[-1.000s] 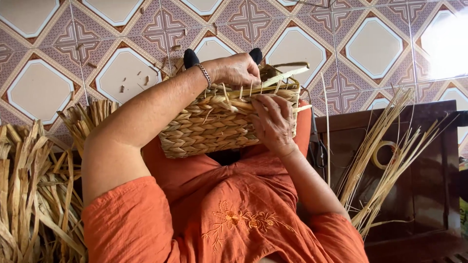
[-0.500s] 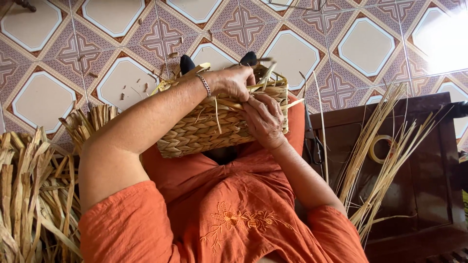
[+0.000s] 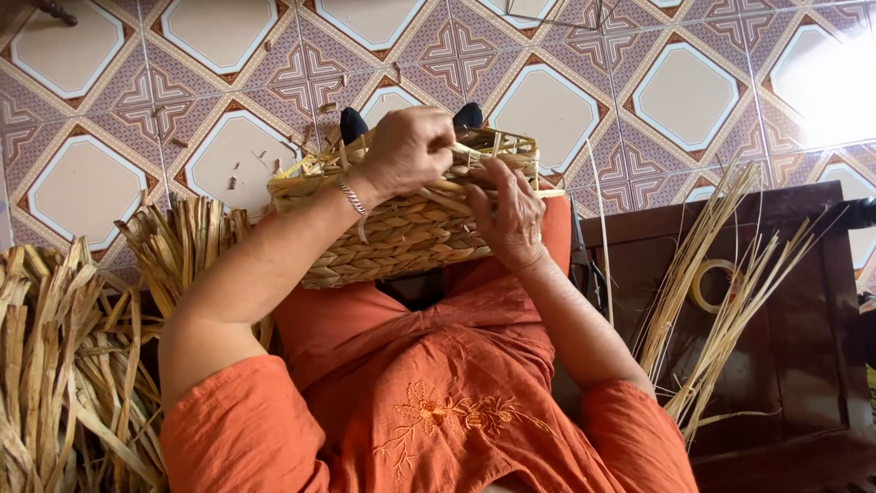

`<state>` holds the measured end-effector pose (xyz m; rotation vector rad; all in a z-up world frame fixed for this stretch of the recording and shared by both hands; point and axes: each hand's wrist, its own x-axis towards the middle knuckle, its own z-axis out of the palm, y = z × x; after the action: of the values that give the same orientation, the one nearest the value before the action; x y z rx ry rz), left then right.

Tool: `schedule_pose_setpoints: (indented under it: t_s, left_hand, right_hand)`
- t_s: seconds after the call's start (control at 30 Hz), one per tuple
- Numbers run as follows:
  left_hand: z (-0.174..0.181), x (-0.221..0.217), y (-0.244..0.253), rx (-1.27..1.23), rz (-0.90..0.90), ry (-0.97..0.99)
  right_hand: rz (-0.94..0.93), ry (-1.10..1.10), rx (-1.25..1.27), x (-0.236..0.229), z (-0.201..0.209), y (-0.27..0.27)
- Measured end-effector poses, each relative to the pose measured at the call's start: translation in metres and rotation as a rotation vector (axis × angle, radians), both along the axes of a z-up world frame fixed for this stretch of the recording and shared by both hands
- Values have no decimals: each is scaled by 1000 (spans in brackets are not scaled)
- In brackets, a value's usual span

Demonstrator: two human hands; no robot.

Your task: The recorder is weaving a basket using strands of dried straw or bamboo.

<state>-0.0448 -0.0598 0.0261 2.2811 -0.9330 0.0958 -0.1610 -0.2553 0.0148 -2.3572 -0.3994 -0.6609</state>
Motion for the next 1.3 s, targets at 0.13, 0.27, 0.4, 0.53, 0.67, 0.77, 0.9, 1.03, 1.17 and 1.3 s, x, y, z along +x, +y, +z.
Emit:
schedule_pose_setpoints:
  t_s: [0.13,0.27,0.4,0.53,0.67,0.77,0.9,1.03,1.17,1.3]
  left_hand:
    - [24,-18,17,-343,182,563]
    - [53,-30,42,-452,-130,413]
    - [66,-33,93,-306,99,297]
    - [44,-50,110,-87,115,378]
    - [38,-55,87,-18,67,-327]
    - [11,-46,71,162,178,-415]
    - [2,-45,71,210,255,325]
    - [-35,-35,74,87,214,187]
    - [2,-38,74,52,217,256]
    - [-1,-35,79,-57,123,149]
  right_hand:
    - [27,33,-67,20,19,7]
    - [10,236,-201,36,31,8]
    - [169,72,-54,59,22,-13]
    - [280,-40,-108,70,60,-7]
    - [359,459,69,102,53,-8]
    - [306,773,116,119,69,0]
    - [523,872,288,138,46,-6]
    - [231,960,257,141,47,25]
    - [280,660,125,120,46,40]
    - [508,155,-85,55,81,33]
